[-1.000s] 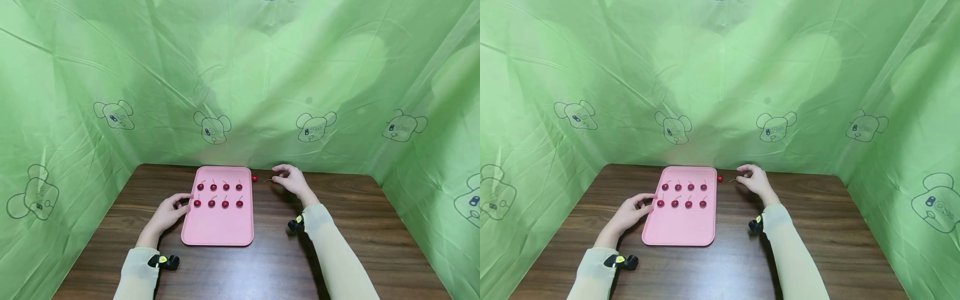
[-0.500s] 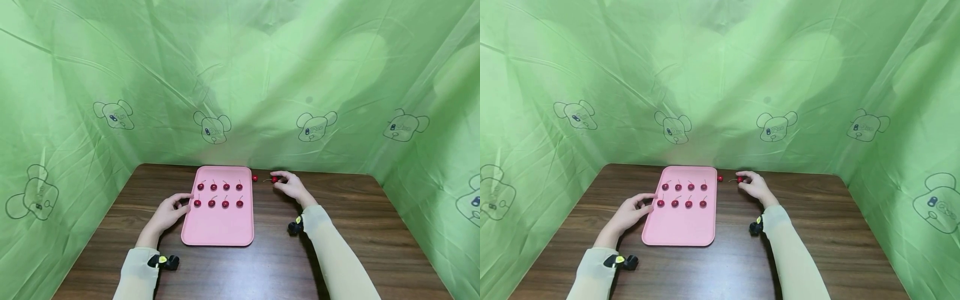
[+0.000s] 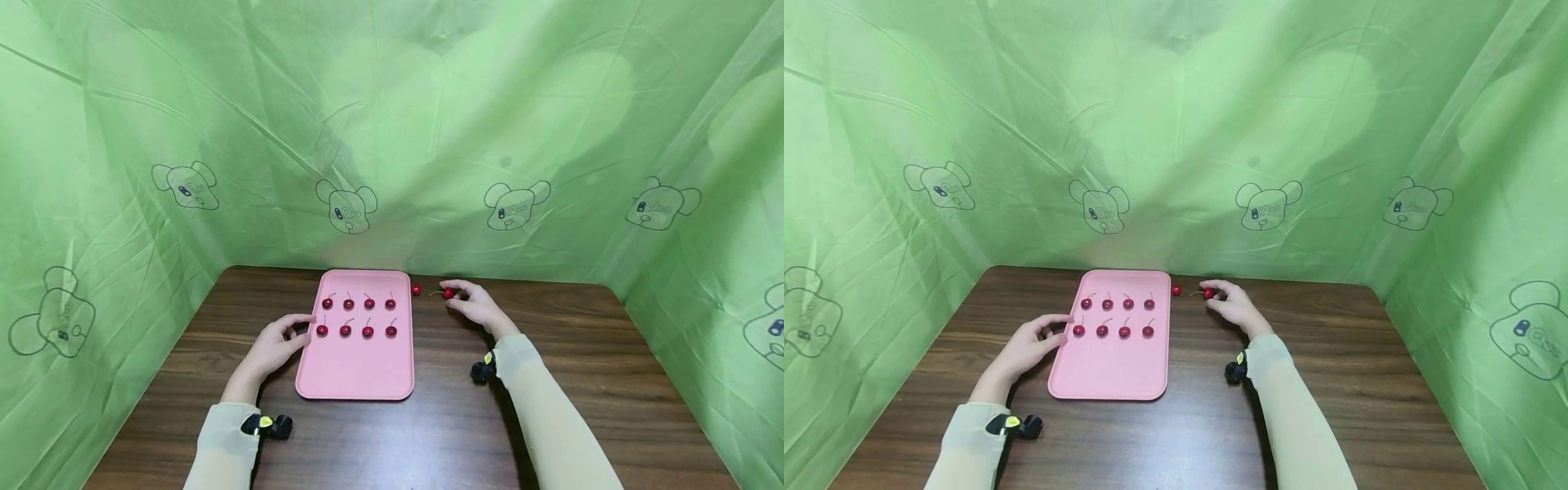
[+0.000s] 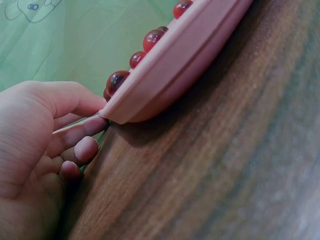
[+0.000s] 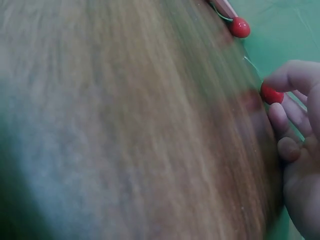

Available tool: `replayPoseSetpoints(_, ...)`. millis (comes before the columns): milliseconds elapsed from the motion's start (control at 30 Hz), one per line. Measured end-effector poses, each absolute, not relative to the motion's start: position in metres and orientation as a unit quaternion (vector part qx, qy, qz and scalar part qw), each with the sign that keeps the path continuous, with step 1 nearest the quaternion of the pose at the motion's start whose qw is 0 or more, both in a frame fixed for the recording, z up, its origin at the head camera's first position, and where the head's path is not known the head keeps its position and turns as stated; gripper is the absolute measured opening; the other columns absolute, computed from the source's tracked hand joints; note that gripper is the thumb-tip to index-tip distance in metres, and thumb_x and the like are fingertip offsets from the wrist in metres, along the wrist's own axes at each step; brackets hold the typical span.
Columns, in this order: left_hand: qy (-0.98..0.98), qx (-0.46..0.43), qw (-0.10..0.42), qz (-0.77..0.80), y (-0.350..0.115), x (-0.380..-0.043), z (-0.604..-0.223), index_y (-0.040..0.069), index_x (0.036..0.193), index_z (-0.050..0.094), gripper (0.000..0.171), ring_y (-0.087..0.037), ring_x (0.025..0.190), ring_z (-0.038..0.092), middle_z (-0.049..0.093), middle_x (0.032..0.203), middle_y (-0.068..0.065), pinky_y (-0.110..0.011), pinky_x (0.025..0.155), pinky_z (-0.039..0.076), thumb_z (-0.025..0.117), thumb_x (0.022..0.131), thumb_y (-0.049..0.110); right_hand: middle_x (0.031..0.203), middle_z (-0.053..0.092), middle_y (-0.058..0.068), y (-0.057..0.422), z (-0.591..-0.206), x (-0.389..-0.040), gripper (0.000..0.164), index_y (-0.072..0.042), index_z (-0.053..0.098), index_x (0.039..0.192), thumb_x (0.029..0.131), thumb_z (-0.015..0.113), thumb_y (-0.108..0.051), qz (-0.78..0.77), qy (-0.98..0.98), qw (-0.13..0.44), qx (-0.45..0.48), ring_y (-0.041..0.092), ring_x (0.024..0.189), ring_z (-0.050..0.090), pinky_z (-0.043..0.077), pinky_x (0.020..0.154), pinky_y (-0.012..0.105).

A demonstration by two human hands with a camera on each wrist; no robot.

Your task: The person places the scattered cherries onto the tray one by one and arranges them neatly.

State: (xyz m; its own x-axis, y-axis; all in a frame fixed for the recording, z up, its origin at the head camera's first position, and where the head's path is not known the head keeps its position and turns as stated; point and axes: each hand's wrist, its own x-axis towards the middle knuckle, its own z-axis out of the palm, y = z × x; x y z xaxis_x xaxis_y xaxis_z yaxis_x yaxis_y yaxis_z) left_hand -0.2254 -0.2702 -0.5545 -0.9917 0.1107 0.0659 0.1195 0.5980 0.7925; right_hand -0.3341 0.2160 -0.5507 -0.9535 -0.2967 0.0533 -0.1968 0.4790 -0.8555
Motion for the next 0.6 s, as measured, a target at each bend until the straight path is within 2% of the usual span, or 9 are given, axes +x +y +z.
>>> replayPoseSetpoints(167, -0.893, -0.066, 0.007, -0.445, -0.2702, -0.2260, -0.5542, 0.016, 0.138, 0.075, 0.039, -0.020, 0.081, 0.056, 0.062, 0.086, -0.003, -0.031, 0.071, 0.046, 0.080, 0.099, 0.013, 0.118, 0.073, 0.017, 0.2167, -0.5526, -0.3341, 0.041, -0.008, 0.073, 0.140, 0.100, 0.074, -0.002, -0.494, 0.857, 0.043, -0.139, 0.025, 0.101, 0.063, 0.049, 0.089, 0.037)
replayPoseSetpoints(367, -0.893, -0.066, 0.011, -0.445, -0.2706, -0.2264, -0.5550, 0.016, 0.138, 0.075, 0.039, -0.020, 0.080, 0.057, 0.061, 0.085, -0.003, -0.031, 0.071, 0.046, 0.080, 0.099, 0.012, 0.107, 0.072, 0.015, 0.2179, -0.5554, -0.3359, 0.035, -0.005, 0.075, 0.135, 0.100, 0.077, -0.007, -0.500, 0.854, 0.044, -0.139, 0.022, 0.096, 0.061, 0.047, 0.083, 0.031)
replayPoseSetpoints(600, -0.893, -0.068, 0.007, -0.446, -0.2712, -0.2259, -0.5548, 0.016, 0.138, 0.075, 0.039, -0.019, 0.081, 0.056, 0.062, 0.088, -0.003, -0.031, 0.070, 0.045, 0.080, 0.099, 0.014, 0.111, 0.071, 0.022, 0.2218, -0.5557, -0.3353, 0.038, 0.002, 0.072, 0.136, 0.099, 0.078, -0.005, -0.506, 0.848, 0.052, -0.147, 0.031, 0.099, 0.061, 0.046, 0.084, 0.034)
